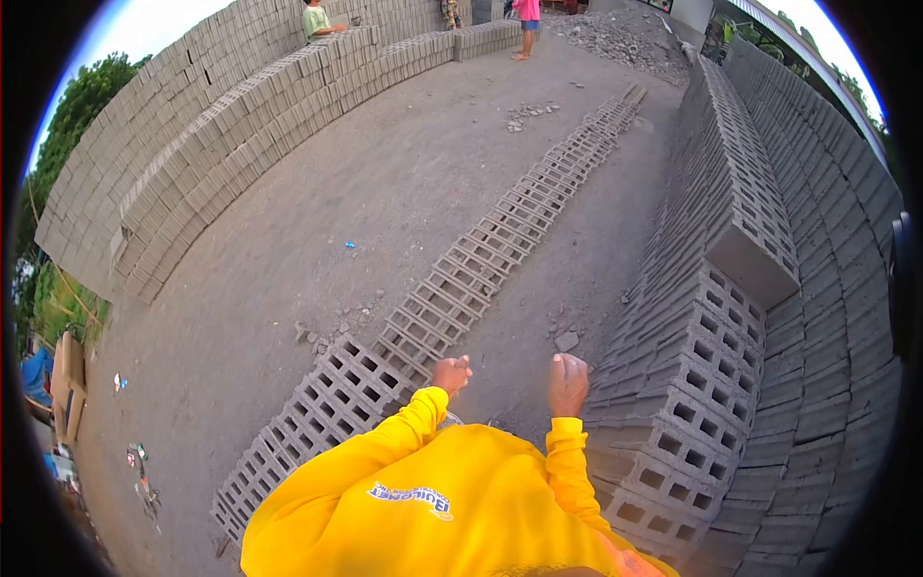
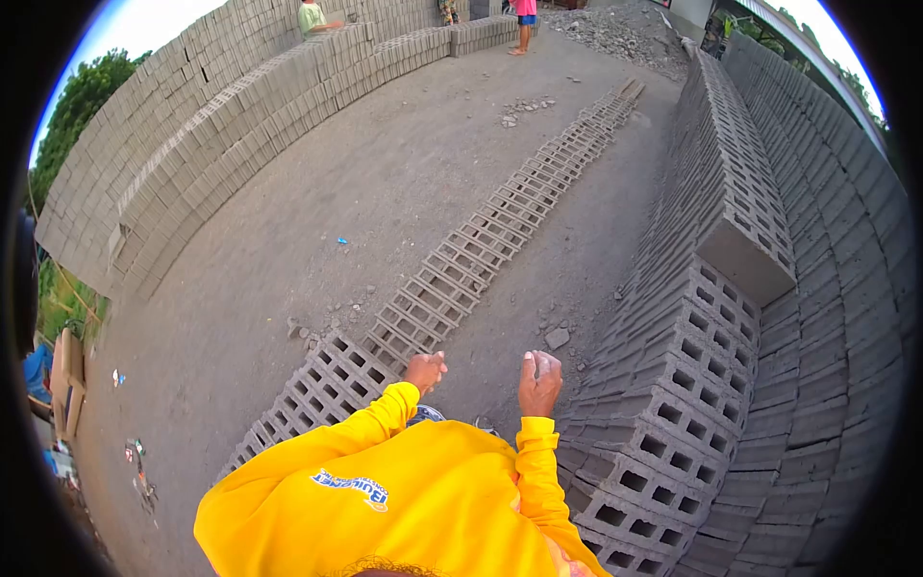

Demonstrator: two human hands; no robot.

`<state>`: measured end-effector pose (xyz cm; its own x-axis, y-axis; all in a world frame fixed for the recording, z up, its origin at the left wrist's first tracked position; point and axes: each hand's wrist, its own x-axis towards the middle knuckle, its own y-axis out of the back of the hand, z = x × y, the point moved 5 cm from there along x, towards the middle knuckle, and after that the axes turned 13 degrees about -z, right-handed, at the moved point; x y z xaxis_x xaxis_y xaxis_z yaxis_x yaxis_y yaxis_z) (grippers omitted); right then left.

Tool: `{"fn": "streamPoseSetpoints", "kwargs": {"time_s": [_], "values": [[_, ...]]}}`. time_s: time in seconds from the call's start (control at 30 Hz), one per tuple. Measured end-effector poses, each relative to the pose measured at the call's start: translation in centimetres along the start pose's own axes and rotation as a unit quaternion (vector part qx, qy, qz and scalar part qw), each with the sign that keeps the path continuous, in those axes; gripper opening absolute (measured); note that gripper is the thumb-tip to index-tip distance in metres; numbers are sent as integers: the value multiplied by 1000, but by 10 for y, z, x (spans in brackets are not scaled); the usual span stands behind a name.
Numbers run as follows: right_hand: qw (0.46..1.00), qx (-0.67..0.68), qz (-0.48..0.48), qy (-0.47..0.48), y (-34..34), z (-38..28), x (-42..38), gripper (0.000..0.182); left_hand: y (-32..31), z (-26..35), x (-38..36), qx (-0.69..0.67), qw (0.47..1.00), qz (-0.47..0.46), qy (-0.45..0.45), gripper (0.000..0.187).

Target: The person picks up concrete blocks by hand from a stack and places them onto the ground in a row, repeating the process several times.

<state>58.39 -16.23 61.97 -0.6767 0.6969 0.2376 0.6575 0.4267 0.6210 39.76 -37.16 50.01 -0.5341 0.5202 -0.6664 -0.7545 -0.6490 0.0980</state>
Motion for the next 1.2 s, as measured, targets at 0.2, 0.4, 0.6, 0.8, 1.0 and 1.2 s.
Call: {"fn": "streamPoseSetpoints", "kwargs": {"time_s": [0.2, 0.4, 0.6, 0.8, 1.0, 1.2], "values": [[993, 82, -34, 74, -35, -55, -15, 41, -153, 56, -13, -199, 877, -380, -215, 52], [981, -143, 93, -96, 56, 83, -31, 37, -135, 137, -108, -237, 818, -521, -55, 76], [901, -350, 183, -180, 173, 139, -65, 34, -31, 16, -4, 271, 946, -108, -139, 52], [822, -455, 152, -306, 201, 181, -110, 47, 132, -157, -20, 268, 953, 42, 138, 54], [809, -451, 84, -368, 190, 205, -120, 62, 221, -262, -39, 302, 911, 83, 270, 64], [785, -418, 6, -458, 188, 221, -113, 80, 233, -257, 44, 280, 925, 5, 257, 66]]}}
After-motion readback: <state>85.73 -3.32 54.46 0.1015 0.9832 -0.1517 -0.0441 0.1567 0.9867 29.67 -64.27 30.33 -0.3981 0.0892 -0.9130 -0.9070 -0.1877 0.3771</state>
